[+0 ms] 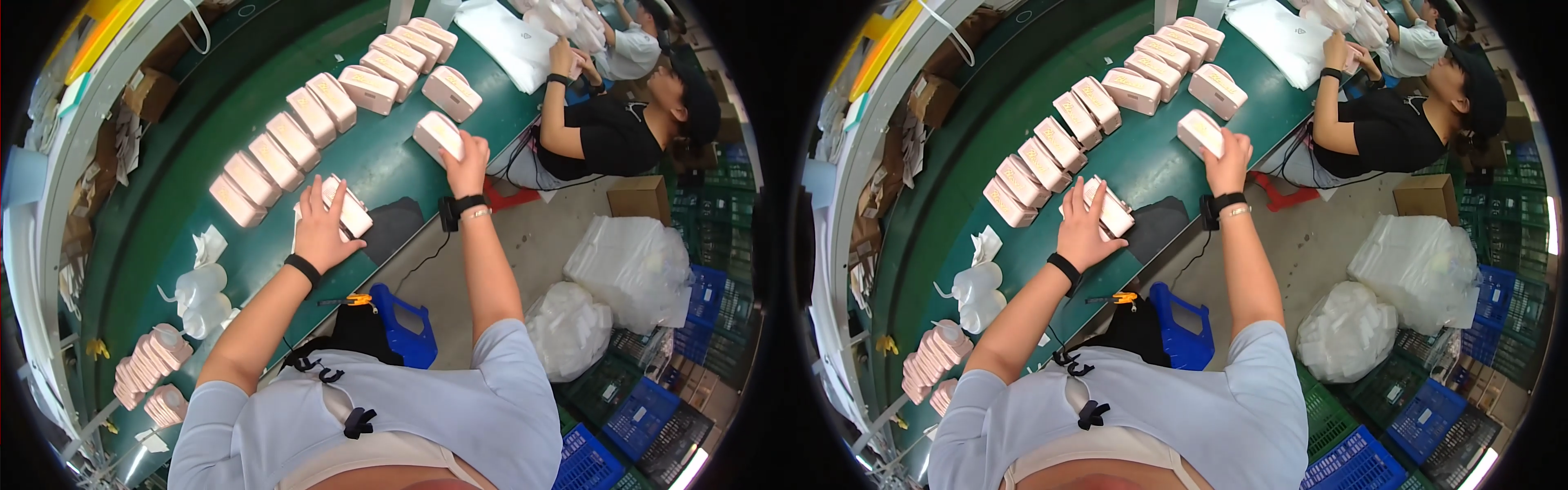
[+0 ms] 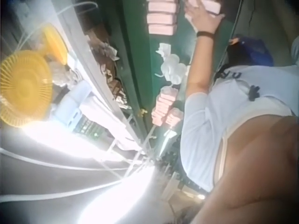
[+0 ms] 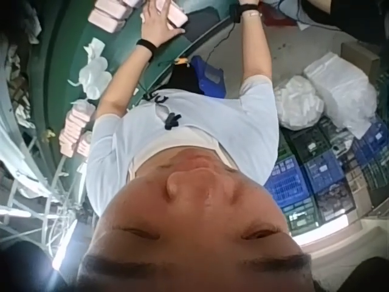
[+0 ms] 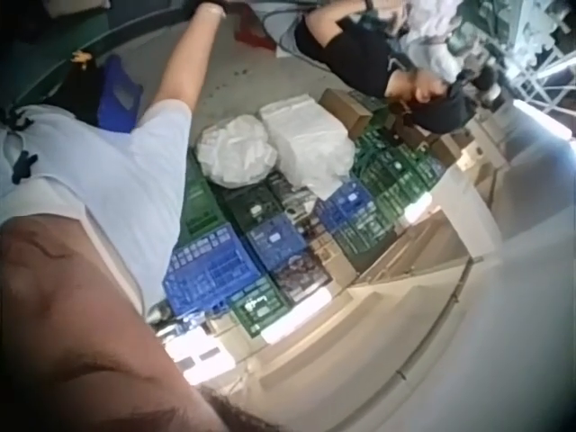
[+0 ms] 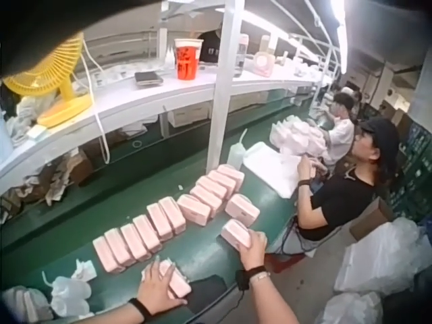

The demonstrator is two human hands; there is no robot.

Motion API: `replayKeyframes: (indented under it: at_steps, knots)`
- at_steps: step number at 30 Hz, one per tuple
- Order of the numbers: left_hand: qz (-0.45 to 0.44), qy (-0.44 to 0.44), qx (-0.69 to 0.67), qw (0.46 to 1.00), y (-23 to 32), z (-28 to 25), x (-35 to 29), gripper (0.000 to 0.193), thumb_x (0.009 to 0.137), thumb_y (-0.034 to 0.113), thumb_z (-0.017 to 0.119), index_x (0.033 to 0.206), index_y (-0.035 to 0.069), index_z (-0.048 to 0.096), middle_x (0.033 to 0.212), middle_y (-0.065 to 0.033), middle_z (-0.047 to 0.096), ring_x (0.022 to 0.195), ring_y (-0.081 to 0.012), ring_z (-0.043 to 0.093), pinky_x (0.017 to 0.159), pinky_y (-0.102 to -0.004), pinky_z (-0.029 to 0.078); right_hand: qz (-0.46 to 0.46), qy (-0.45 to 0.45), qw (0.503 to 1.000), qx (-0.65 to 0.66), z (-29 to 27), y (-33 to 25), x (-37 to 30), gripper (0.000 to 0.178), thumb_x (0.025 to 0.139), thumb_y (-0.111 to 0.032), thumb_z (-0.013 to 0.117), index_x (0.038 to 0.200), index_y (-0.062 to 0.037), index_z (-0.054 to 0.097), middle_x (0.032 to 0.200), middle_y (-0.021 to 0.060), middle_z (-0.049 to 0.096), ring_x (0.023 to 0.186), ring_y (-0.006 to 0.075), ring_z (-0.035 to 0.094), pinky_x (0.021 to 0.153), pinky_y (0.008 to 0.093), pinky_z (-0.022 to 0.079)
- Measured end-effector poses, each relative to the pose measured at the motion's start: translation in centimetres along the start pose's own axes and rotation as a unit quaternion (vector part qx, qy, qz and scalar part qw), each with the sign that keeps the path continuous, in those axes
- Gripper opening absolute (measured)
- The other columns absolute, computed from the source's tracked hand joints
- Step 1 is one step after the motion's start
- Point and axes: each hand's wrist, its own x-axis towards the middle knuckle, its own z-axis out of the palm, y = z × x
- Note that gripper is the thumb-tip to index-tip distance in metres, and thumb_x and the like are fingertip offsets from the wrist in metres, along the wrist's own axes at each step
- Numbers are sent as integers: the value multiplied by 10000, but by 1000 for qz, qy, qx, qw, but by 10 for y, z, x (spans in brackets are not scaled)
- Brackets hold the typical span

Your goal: The person picks up a pink device, wipes its sides and back with a cloth, and blows air onto it with a nozzle. They then wipe the front of the device with the cloth, blow air onto it again, and place it back onto the table.

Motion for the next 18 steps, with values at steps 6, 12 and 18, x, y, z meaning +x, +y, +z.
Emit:
replayKeyframes:
  at_steps: [6,12,18]
  knots:
    - [-9,-13,2,1000,2,1,5,1054,574,324,858,1485,154,358,1451,-259,296,1316,-480,305,870,-469,551,17,45,999,16,32,20,49,557,727,-194,813,1207,-3,604,1186,188,537,1122,377,498,964,424,422]
    - [-18,8,0,1000,2,0,10,1087,557,366,863,1492,170,345,1447,-229,317,1305,-457,336,920,-481,525,28,149,987,-58,34,-21,35,651,754,-231,806,1305,-28,526,1321,199,489,1231,398,446,1042,459,360]
    - [47,72,-54,995,45,-3,61,1065,558,344,851,1479,126,362,1415,-266,342,1297,-484,334,934,-480,514,63,95,988,107,-8,-21,-102,539,875,-139,693,1346,-12,461,1415,187,391,1288,354,407,1048,446,349]
